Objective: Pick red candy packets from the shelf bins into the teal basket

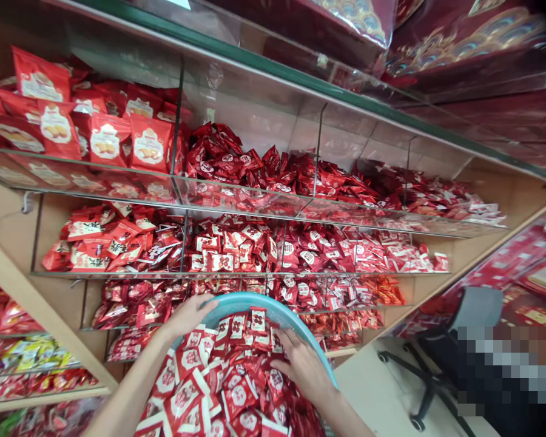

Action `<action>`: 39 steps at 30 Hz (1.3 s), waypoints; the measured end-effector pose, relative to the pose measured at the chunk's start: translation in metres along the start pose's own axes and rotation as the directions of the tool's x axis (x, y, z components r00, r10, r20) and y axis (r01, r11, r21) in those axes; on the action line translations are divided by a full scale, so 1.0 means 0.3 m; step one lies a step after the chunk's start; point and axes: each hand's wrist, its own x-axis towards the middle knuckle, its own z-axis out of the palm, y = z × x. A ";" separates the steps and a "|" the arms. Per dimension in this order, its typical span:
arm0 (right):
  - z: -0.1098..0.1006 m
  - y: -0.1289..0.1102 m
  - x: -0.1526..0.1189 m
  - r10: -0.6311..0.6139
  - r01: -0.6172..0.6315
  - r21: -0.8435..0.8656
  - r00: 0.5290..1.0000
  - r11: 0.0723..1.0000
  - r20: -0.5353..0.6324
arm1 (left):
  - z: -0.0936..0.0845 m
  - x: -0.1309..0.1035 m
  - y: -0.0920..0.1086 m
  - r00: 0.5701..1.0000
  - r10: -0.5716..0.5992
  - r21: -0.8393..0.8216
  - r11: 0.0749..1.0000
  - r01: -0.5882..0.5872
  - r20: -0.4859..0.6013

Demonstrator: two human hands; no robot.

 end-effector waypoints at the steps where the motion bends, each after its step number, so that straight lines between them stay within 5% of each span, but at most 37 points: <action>1: 0.000 0.001 -0.001 -0.008 0.008 -0.008 1.000 1.000 -0.010 | 0.001 0.000 -0.001 1.000 0.018 -0.001 1.000 -0.018 0.009; 7: -0.115 -0.034 0.057 -0.141 0.163 0.084 0.964 0.983 -0.224 | 0.007 0.002 -0.018 0.999 0.054 0.024 0.998 -0.054 0.010; 11: -0.286 -0.143 0.198 -0.276 0.356 0.157 0.882 0.921 -0.381 | 0.006 0.001 -0.025 0.999 0.037 0.037 0.999 -0.037 0.004; 15: -0.395 -0.243 0.381 -0.449 0.526 0.141 0.815 0.839 -0.367 | 0.003 -0.001 -0.022 1.000 0.030 0.022 0.999 -0.030 -0.003; 20: -0.418 -0.289 0.516 -0.510 0.540 0.088 0.828 0.837 -0.231 | -0.001 -0.007 -0.005 0.999 0.035 0.024 0.999 -0.035 -0.007; 28: -0.428 -0.278 0.553 -0.608 0.626 0.073 0.775 0.777 -0.174 | -0.004 -0.010 -0.002 0.999 0.041 0.037 0.998 -0.041 -0.011; 34: -0.432 -0.279 0.594 -0.546 0.558 0.102 0.828 0.823 -0.126 | 0.002 -0.004 -0.011 0.999 0.044 0.031 0.999 -0.044 0.002; 39: -0.425 -0.272 0.578 -0.539 0.554 0.063 0.827 0.830 -0.159 | 0.001 -0.004 -0.007 0.999 0.048 0.039 0.998 -0.049 0.006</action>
